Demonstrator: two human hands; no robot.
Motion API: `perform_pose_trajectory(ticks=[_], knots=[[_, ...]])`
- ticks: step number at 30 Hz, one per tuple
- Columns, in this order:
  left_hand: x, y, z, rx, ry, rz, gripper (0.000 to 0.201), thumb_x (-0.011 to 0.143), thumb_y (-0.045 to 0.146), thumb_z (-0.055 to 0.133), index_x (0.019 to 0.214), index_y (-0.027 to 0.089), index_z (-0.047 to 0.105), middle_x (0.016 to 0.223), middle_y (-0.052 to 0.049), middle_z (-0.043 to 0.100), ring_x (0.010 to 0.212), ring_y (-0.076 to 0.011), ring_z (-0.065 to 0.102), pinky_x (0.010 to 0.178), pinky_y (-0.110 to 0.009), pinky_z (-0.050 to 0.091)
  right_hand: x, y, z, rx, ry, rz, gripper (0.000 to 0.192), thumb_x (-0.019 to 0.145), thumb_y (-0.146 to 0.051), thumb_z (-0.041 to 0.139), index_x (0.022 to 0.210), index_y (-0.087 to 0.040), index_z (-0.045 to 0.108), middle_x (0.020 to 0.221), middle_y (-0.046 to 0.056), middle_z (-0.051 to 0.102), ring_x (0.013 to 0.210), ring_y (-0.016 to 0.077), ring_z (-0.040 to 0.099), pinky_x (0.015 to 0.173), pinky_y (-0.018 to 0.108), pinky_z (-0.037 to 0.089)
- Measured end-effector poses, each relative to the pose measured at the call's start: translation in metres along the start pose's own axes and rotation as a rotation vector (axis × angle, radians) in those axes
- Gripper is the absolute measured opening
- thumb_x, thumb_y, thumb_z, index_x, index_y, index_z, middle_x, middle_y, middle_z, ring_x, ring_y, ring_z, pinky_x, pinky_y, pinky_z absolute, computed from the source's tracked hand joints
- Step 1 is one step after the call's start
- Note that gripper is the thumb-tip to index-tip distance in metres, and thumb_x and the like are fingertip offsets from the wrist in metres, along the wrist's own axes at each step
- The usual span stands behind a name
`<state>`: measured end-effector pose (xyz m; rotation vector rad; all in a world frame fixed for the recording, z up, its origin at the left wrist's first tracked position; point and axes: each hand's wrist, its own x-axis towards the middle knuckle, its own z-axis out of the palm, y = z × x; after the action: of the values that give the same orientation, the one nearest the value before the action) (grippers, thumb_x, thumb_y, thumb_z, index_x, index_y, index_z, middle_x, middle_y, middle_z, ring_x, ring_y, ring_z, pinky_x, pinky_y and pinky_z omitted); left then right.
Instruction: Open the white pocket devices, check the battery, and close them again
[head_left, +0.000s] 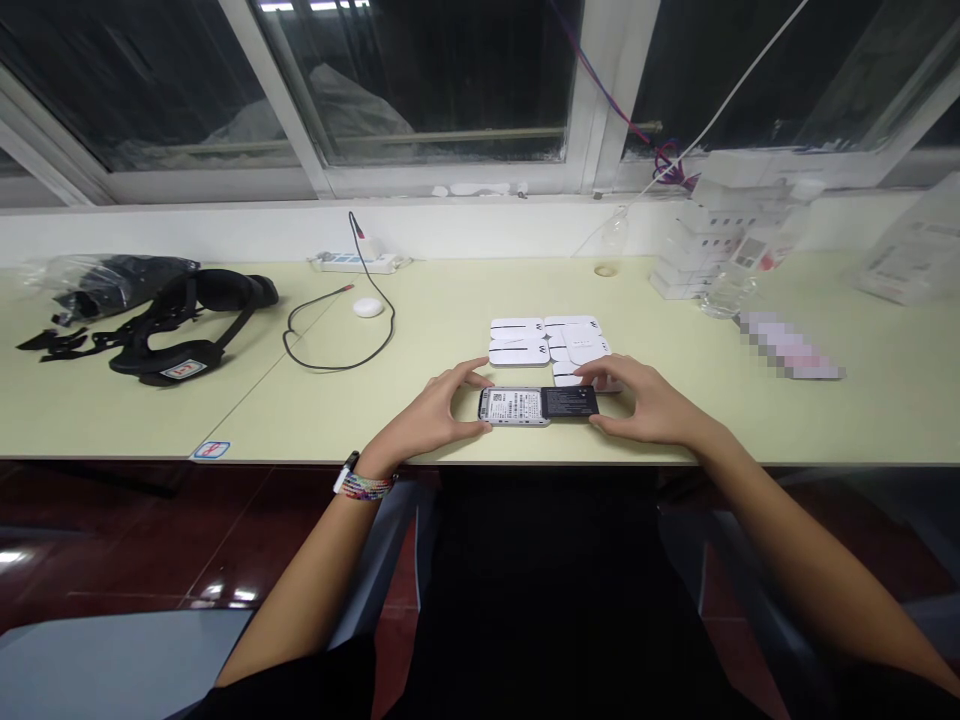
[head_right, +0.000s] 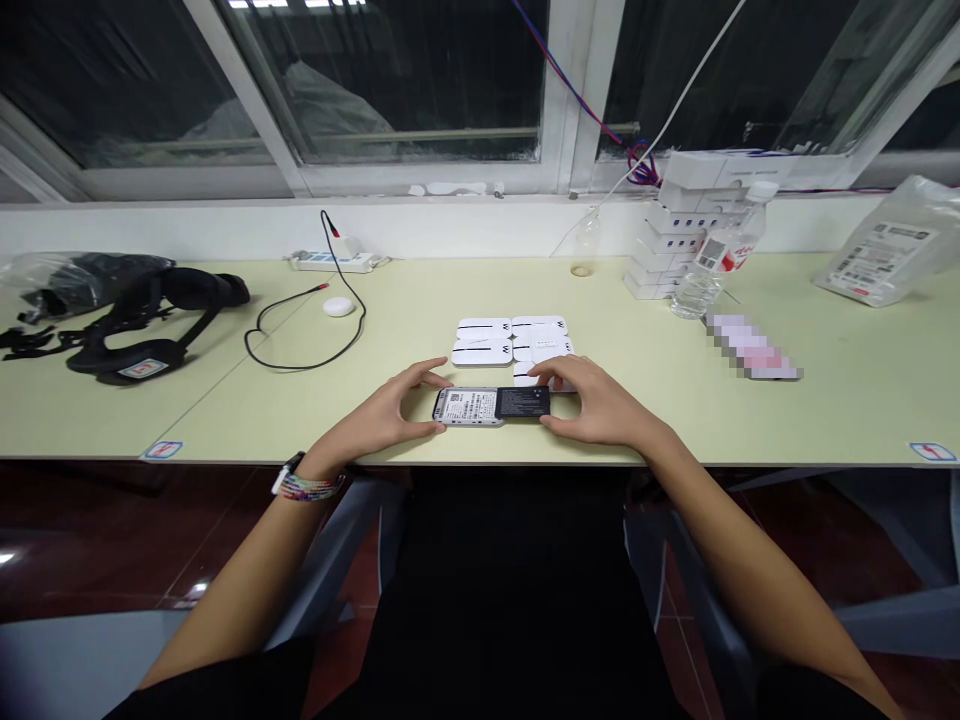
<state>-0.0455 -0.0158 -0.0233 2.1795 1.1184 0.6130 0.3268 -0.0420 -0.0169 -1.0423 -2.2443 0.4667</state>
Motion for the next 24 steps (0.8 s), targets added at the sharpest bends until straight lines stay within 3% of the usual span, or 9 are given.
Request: perform_pose_trajectory(ticks=[15,24], knots=[[0.000,0.002,0.000,0.009,-0.001,-0.014,0.092,0.090,0.037,0.084,0.169,0.037,0.038,0.154,-0.007,0.067,0.153,-0.0357,0.054,0.131,-0.058,0.037,0.002,-0.004,0.006,0.053,0.052,-0.002,0.055,0.086,-0.034,0.083,0.138,-0.033,0.065,0.120,0.006,0.077,0.101,0.0290,0.074,0.094,0.052,0.066],[0.000,0.004,0.000,0.024,0.001,0.019,0.089,0.092,0.038,0.082,0.169,0.036,0.038,0.153,-0.007,0.068,0.152,-0.0352,0.056,0.130,-0.056,0.038,0.040,-0.025,0.011,0.175,0.109,-0.014,0.054,0.086,-0.035,0.086,0.135,-0.031,0.064,0.115,0.005,0.080,0.103,0.0284,0.078,0.102,0.051,0.065]])
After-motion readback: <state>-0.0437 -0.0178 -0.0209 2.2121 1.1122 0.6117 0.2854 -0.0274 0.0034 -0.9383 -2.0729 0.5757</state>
